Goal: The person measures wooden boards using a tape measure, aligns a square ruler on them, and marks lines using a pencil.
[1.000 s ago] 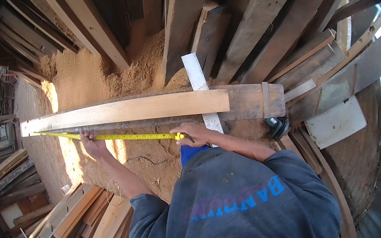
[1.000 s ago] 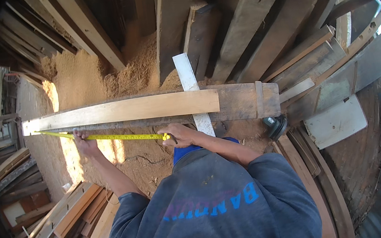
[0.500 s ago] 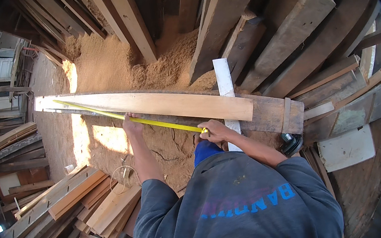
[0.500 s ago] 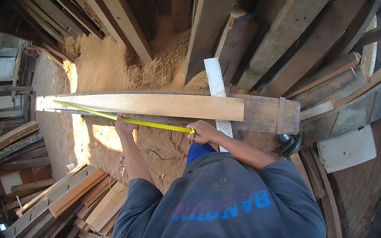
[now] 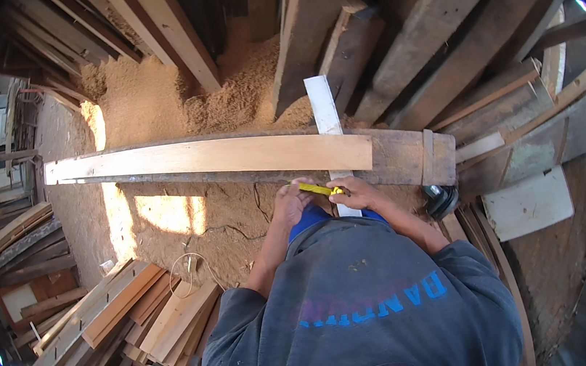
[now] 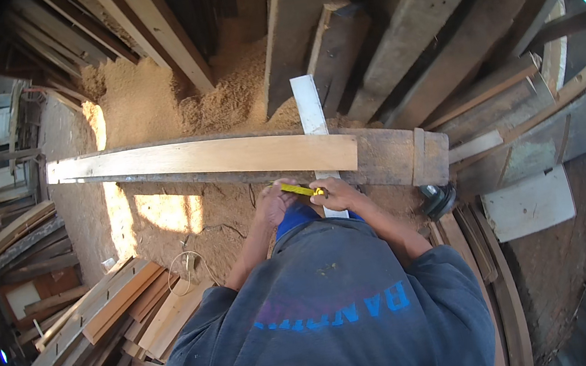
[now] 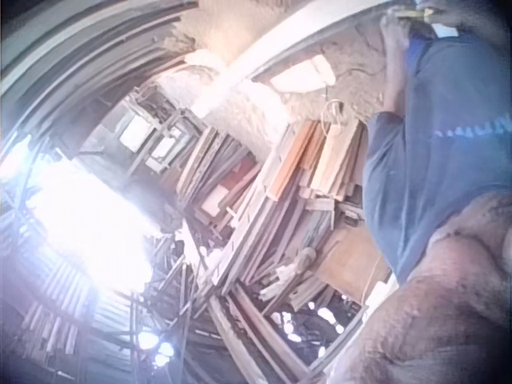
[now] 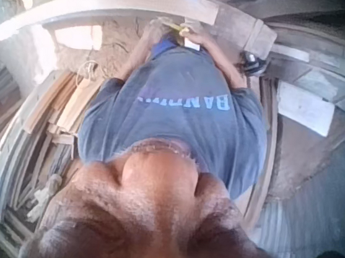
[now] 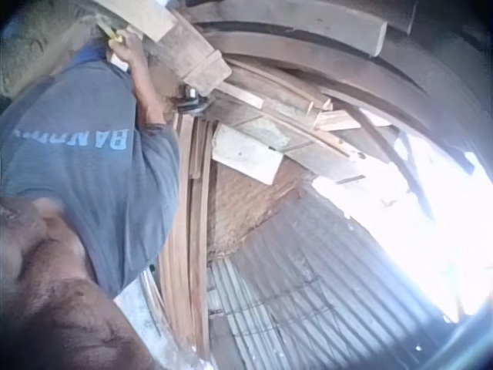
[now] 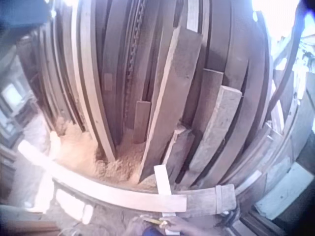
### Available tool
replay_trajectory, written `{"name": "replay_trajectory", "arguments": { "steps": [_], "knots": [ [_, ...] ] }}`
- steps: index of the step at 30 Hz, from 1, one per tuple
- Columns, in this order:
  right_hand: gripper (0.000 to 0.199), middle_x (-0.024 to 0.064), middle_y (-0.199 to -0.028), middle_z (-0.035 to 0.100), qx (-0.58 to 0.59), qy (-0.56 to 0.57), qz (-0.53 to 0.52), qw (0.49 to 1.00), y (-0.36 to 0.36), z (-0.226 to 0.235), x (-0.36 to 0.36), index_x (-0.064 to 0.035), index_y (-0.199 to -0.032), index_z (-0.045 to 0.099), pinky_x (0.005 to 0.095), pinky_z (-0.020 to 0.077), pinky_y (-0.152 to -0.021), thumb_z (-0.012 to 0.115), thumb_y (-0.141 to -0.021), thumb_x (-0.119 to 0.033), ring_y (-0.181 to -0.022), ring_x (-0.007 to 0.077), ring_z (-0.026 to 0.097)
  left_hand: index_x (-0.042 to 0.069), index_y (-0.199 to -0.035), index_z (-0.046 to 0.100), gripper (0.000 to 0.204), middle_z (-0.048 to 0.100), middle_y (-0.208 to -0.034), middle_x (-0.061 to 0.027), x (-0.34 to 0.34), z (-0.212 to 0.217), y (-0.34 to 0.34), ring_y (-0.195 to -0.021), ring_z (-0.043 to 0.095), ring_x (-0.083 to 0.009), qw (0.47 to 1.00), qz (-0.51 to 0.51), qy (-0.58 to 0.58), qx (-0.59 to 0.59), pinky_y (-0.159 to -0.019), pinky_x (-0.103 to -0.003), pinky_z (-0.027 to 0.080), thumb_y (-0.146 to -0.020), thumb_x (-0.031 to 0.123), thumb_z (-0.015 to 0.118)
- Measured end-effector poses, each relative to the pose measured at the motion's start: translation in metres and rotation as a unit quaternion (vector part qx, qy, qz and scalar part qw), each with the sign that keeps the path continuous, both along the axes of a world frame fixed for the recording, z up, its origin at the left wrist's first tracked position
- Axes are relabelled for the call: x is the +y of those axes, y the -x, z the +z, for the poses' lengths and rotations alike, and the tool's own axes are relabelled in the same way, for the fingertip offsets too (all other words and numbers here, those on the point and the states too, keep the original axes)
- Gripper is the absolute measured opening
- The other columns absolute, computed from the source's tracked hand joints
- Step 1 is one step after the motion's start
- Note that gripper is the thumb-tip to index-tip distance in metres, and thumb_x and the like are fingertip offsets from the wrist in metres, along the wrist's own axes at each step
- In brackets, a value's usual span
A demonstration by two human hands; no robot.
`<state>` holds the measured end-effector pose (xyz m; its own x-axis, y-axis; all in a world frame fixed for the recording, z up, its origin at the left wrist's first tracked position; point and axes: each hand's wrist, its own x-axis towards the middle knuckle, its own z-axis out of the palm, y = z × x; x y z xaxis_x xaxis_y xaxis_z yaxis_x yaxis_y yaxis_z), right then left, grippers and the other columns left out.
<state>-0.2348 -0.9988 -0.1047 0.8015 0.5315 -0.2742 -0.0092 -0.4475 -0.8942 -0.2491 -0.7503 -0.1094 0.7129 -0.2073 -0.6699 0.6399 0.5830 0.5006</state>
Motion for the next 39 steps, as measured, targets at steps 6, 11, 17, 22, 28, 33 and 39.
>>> {"name": "replay_trajectory", "arguments": {
  "steps": [6,11,17,22,28,33,39],
  "knots": [
    [0.047,0.0209,-0.113,0.069,0.11,0.101,-0.247,0.958,-0.015,0.033,-0.07,-0.0023,-0.122,0.065,0.0412,0.0505,-0.09,0.072,-0.087,-0.032,-0.099,0.0359,0.065,0.006,-0.137,0.051,0.064,0.057,-0.133,-0.0229,-0.043,0.045,-0.035,-0.121,0.057,-0.0365,0.74,-0.383,-0.512,-0.209,-0.102,-0.041,0.046,-0.085,0.034,0.074],
    [0.044,0.0248,-0.104,0.064,-0.013,0.348,-0.32,0.881,-0.016,-0.031,-0.147,-0.0003,-0.121,0.06,0.0469,0.0501,-0.088,0.064,-0.09,-0.031,-0.102,0.0428,0.06,0.012,-0.152,0.031,0.1,0.029,-0.154,-0.0301,-0.038,0.03,-0.086,-0.144,0.026,-0.046,0.486,-0.401,-0.67,-0.392,-0.118,-0.055,0.022,-0.071,0.039,0.083],
    [0.057,0.025,-0.136,0.048,-0.011,0.425,-0.359,0.831,-0.005,-0.065,-0.163,-0.0051,-0.136,0.049,0.0522,0.0403,-0.102,0.065,-0.089,-0.031,-0.124,0.0456,0.044,0.015,-0.154,0.029,0.111,0.031,-0.151,-0.029,-0.051,0.016,-0.124,-0.14,0.027,-0.0486,0.33,-0.493,-0.677,-0.436,-0.117,-0.063,0.016,-0.062,0.047,0.083],
    [0.049,0.0246,-0.129,0.056,-0.032,0.552,-0.328,0.766,-0.035,0.014,-0.129,-0.0043,-0.134,0.054,0.0461,0.0448,-0.101,0.062,-0.09,-0.022,-0.123,0.0413,0.05,0.013,-0.15,0.035,0.111,0.042,-0.14,-0.0223,-0.046,0.013,-0.131,-0.126,0.04,-0.0426,0.328,-0.508,-0.669,-0.432,-0.111,-0.057,0.026,-0.058,0.054,0.079],
    [0.029,0.0149,-0.079,0.072,-0.062,0.061,-0.561,0.823,-0.164,0.044,-0.15,0.001,-0.088,0.069,0.0378,0.0521,-0.081,0.06,-0.093,-0.026,-0.083,0.0286,0.07,0.012,-0.148,0.038,0.106,0.046,-0.134,-0.0199,-0.042,0.01,-0.132,-0.119,0.043,-0.0403,0.335,-0.474,-0.669,-0.464,-0.106,-0.055,0.029,-0.058,0.053,0.078],
    [0.057,0.0155,-0.078,0.073,0.058,-0.016,-0.62,0.782,-0.305,0.075,-0.137,0.0059,-0.082,0.066,0.0403,0.0503,-0.081,0.072,-0.083,-0.051,-0.081,0.0293,0.07,0.012,-0.147,0.039,0.108,0.046,-0.135,-0.0191,-0.041,0.015,-0.13,-0.12,0.043,-0.0407,0.367,-0.499,-0.653,-0.436,-0.109,-0.055,0.028,-0.055,0.05,0.079],
    [0.044,0.0089,-0.065,0.058,0.045,-0.035,-0.678,0.733,-0.412,0.037,-0.148,0.0021,-0.084,0.064,0.0367,0.0377,-0.048,0.079,-0.081,-0.039,-0.052,0.021,0.051,0.016,-0.149,0.038,0.109,0.04,-0.142,-0.018,-0.044,0.009,-0.141,-0.13,0.038,-0.039,0.406,-0.499,-0.611,-0.461,-0.113,-0.055,0.023,-0.055,0.051,0.082]
  ]
}}
